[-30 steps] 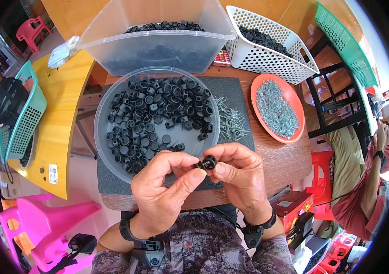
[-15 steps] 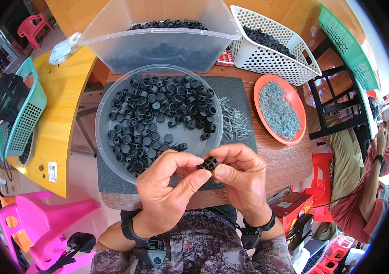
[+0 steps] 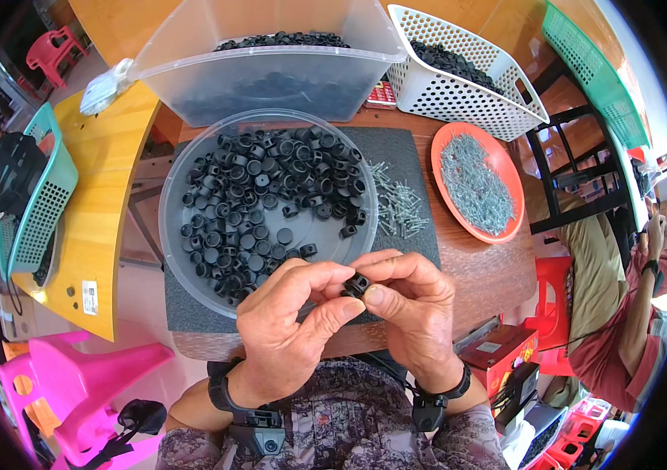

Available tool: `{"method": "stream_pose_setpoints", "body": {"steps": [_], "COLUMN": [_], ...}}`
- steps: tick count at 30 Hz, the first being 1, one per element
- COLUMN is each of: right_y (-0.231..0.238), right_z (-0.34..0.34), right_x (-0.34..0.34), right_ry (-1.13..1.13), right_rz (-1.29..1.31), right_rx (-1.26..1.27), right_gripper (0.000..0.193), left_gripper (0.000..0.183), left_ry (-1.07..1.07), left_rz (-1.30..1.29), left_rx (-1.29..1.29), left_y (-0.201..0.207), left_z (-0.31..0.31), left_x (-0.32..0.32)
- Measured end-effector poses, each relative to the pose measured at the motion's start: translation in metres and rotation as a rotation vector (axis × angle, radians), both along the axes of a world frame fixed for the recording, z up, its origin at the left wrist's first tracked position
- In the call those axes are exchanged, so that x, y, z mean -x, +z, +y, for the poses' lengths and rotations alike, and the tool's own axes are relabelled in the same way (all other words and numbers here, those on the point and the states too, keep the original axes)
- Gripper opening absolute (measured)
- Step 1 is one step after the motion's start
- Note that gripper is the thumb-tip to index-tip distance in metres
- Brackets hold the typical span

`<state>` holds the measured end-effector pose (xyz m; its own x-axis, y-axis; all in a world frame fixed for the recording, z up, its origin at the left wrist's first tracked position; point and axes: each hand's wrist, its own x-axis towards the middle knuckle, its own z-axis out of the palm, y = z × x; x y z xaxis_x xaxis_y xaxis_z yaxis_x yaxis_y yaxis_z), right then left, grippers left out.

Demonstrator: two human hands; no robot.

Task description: Assembling small black plastic components by hand, inserting pins into the caps.

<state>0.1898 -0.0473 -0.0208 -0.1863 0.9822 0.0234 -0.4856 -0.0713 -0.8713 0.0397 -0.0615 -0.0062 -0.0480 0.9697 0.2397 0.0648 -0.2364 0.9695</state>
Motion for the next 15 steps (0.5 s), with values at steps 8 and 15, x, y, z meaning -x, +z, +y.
{"method": "stream_pose_setpoints", "body": {"steps": [8, 15], "right_y": [0.0007, -0.0003], "right_z": [-0.0065, -0.0090], "right_x": [-0.0026, 0.0038], "right_ry": [0.000, -0.052], "right_rz": [0.031, 0.048], "right_rx": [0.090, 0.028], "right_gripper": [0.018, 0.018], "left_gripper": [0.030, 0.032], "left_ry": [0.024, 0.001], "left_rz": [0.078, 0.108], "left_rx": [-0.051, -0.051], "left_y": [-0.0010, -0.0024], "left_z": [-0.0014, -0.0011], "left_x": [-0.0015, -0.0007]}}
